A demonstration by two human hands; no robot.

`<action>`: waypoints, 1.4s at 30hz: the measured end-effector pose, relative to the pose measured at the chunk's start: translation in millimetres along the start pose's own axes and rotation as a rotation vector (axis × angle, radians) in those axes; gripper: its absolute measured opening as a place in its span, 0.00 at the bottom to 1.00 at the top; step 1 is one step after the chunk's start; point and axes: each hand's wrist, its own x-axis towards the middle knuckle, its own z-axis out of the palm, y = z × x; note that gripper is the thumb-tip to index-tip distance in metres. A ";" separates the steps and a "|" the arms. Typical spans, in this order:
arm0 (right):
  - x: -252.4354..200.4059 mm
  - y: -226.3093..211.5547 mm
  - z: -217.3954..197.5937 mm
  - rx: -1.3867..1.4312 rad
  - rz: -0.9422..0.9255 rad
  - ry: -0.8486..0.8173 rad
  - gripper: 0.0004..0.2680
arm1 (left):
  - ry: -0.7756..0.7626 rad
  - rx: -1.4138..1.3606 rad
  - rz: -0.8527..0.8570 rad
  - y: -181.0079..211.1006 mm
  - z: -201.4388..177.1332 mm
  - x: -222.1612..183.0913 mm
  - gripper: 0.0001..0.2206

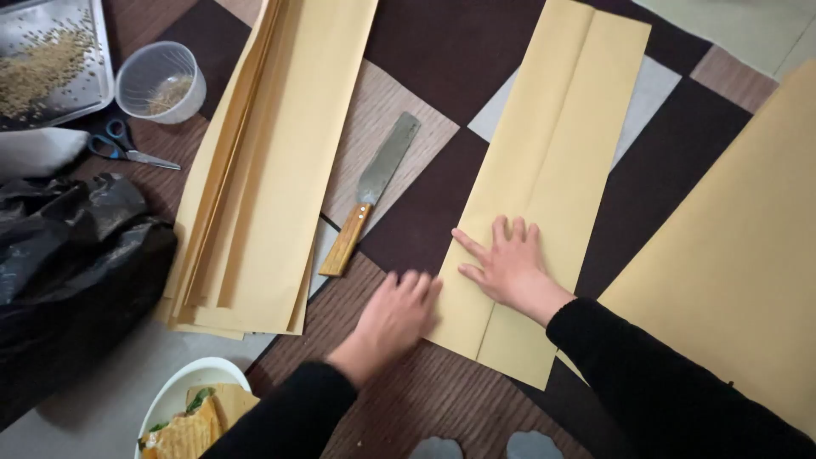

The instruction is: Cutting long strips of yellow wrapping paper with a knife and folding them into specific shapes.

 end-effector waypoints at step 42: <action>-36.6 65.5 74.5 0.448 0.003 0.466 0.27 | -0.008 -0.278 -0.779 -89.1 -45.1 -8.9 0.17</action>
